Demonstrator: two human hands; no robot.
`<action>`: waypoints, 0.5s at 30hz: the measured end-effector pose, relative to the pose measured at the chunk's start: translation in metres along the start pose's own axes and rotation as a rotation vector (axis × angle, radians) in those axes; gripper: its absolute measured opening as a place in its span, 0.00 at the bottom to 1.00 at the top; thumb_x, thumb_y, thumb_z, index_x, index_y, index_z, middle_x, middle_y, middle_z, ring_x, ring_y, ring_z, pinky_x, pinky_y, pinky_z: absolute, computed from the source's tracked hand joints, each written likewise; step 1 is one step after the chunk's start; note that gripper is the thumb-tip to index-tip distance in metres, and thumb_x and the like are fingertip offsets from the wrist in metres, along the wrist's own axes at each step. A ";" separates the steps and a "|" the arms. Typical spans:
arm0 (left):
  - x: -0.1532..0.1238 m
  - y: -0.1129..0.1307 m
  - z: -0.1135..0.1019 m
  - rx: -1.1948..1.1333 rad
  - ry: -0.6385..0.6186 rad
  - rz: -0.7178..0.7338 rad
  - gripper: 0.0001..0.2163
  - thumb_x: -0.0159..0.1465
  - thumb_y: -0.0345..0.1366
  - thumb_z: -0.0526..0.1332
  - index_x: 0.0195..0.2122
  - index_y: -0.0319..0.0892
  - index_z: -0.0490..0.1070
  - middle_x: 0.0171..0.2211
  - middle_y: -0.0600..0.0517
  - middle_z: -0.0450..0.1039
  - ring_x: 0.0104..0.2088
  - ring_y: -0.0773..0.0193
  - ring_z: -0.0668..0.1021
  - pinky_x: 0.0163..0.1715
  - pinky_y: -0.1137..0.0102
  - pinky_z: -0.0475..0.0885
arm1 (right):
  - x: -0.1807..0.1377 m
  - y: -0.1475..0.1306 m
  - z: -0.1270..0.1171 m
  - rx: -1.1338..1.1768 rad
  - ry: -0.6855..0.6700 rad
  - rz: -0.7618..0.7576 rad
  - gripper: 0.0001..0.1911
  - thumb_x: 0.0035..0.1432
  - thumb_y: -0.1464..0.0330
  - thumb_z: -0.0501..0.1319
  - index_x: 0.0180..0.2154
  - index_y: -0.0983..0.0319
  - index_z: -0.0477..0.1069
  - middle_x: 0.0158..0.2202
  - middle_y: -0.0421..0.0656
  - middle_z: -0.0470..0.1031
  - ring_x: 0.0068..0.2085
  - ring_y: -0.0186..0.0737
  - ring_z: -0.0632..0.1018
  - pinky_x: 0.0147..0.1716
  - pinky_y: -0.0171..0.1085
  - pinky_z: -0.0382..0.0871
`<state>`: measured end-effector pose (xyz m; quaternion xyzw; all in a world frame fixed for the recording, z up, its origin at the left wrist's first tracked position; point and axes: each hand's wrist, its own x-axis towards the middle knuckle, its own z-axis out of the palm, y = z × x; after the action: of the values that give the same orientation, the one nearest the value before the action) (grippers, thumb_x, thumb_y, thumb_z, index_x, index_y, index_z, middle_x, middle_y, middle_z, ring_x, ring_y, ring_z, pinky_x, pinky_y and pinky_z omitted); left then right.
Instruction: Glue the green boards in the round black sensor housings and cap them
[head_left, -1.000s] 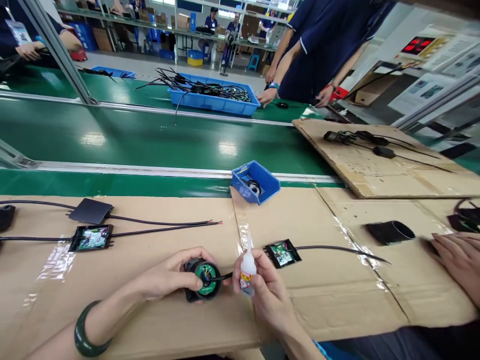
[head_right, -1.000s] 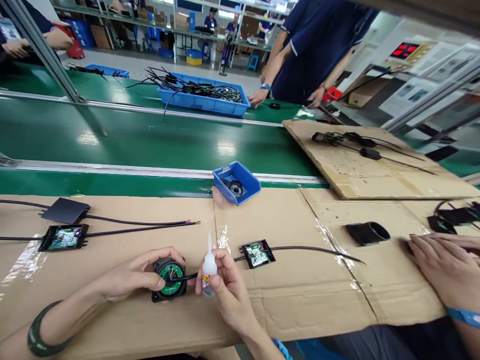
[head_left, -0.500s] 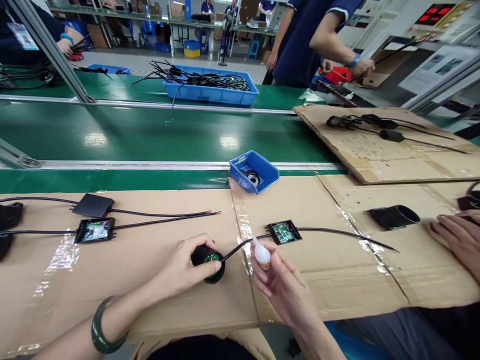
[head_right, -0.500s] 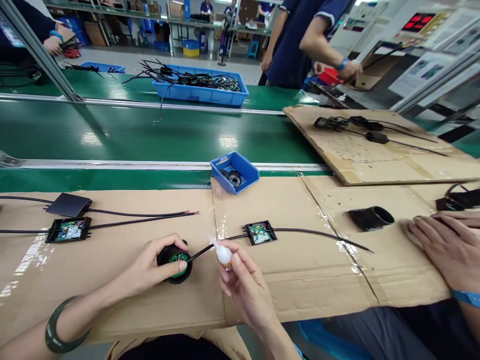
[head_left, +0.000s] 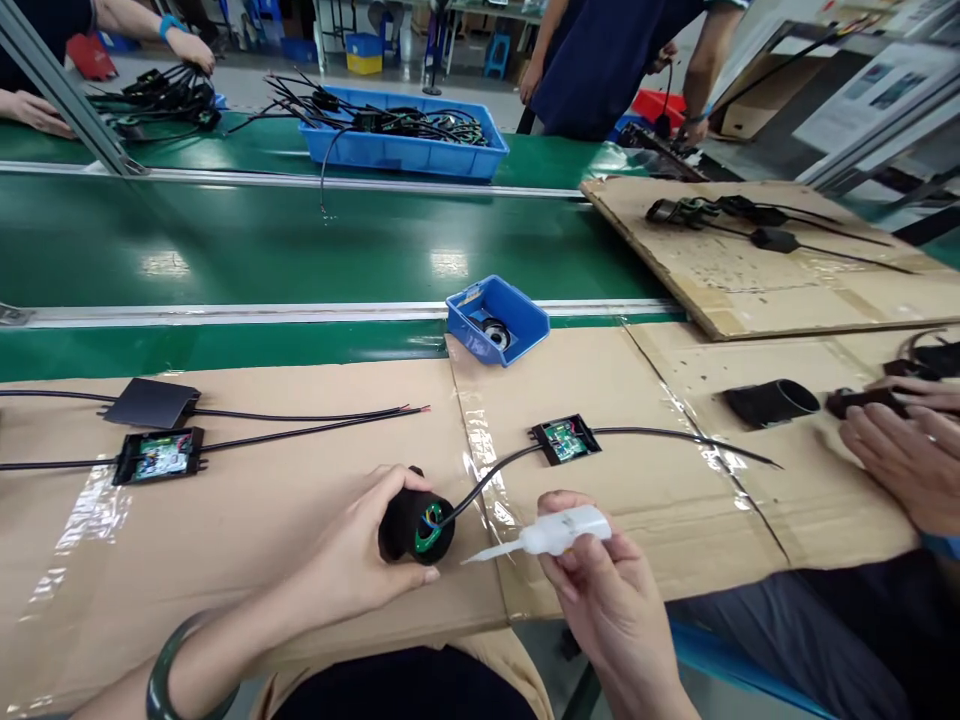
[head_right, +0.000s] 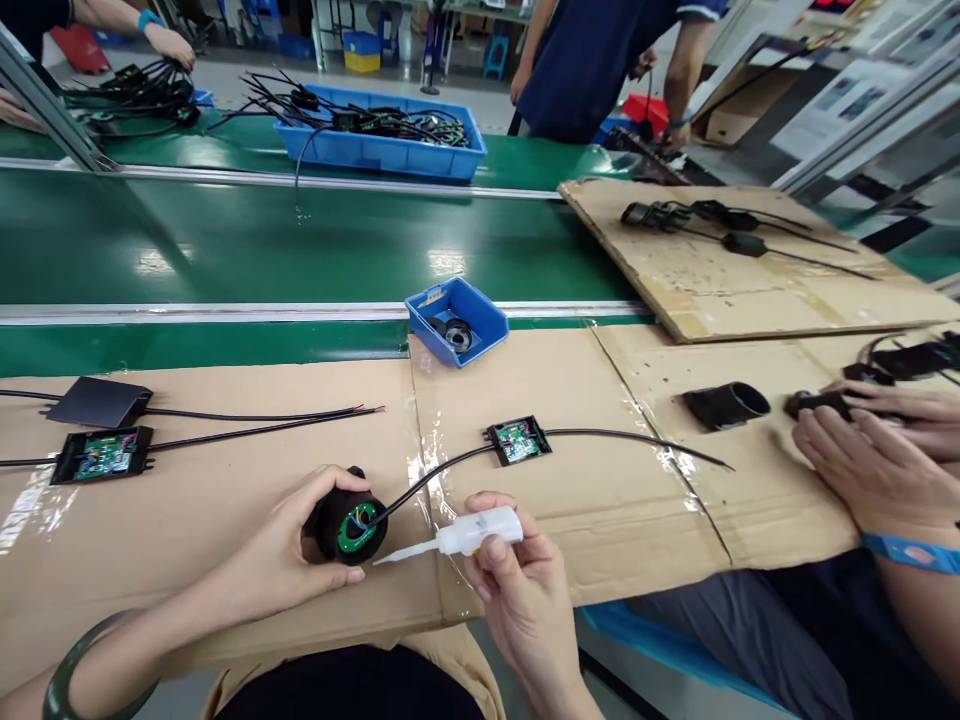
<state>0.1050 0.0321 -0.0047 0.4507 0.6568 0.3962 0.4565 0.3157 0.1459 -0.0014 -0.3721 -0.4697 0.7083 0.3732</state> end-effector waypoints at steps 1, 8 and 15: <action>-0.001 0.000 0.001 0.021 0.009 0.000 0.23 0.52 0.32 0.70 0.48 0.46 0.65 0.47 0.51 0.69 0.46 0.56 0.73 0.44 0.64 0.69 | -0.002 -0.001 0.001 -0.038 0.005 -0.032 0.13 0.57 0.58 0.67 0.38 0.60 0.78 0.32 0.44 0.68 0.20 0.24 0.61 0.13 0.25 0.55; -0.005 -0.003 0.007 0.078 0.033 0.028 0.24 0.54 0.30 0.69 0.51 0.50 0.64 0.47 0.53 0.66 0.47 0.59 0.72 0.43 0.67 0.68 | -0.016 -0.014 0.010 -0.435 -0.086 -0.278 0.09 0.66 0.62 0.59 0.44 0.59 0.71 0.38 0.46 0.72 0.24 0.31 0.73 0.20 0.30 0.69; -0.004 0.000 0.010 0.112 0.069 0.092 0.24 0.55 0.29 0.69 0.51 0.50 0.63 0.48 0.52 0.66 0.49 0.59 0.72 0.47 0.66 0.68 | -0.011 -0.029 0.024 -0.861 -0.192 -0.562 0.08 0.67 0.63 0.58 0.44 0.60 0.68 0.33 0.44 0.73 0.31 0.36 0.75 0.27 0.32 0.70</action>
<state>0.1149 0.0299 -0.0061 0.4913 0.6721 0.3945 0.3890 0.3044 0.1344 0.0344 -0.2849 -0.8321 0.3545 0.3175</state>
